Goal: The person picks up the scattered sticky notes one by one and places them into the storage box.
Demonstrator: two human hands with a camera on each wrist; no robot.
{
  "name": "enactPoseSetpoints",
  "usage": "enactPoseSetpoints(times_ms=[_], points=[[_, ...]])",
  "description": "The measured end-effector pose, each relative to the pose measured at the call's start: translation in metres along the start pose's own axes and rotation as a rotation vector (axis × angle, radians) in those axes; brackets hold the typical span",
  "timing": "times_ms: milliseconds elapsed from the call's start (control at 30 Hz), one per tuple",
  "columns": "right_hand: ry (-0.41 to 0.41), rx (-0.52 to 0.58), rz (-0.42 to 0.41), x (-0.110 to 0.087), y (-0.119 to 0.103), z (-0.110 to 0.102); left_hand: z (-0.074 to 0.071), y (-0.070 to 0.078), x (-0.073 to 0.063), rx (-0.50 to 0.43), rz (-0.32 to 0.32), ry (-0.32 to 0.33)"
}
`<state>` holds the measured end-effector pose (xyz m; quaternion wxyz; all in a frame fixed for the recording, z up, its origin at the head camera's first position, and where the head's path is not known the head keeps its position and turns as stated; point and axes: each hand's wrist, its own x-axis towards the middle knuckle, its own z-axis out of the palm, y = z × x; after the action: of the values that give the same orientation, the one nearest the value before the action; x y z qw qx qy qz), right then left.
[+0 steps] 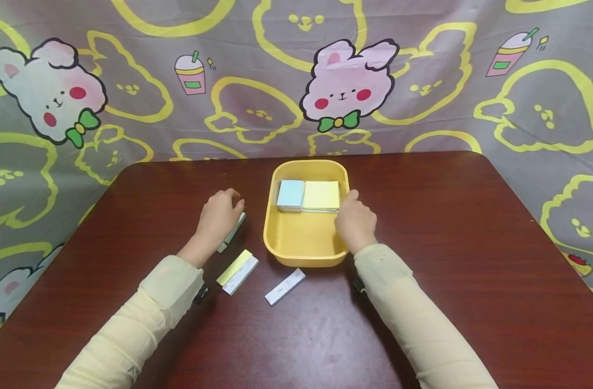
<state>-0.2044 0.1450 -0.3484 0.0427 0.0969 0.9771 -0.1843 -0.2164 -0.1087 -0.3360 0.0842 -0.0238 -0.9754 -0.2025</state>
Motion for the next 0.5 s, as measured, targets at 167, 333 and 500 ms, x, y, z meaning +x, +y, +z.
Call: enactPoseSetpoints(times_ms=[167,333,500], points=[[-0.006,-0.001,0.003,0.000,-0.001,0.000,0.002,-0.007,-0.005,0.069,-0.042,-0.074],[0.003,0.001,0.008,0.000,-0.001,0.000,0.003,-0.009,-0.007,0.104,-0.104,-0.152],[0.013,0.003,0.003,0.000,-0.001,0.000,0.006,-0.014,-0.004,0.116,-0.160,-0.224]])
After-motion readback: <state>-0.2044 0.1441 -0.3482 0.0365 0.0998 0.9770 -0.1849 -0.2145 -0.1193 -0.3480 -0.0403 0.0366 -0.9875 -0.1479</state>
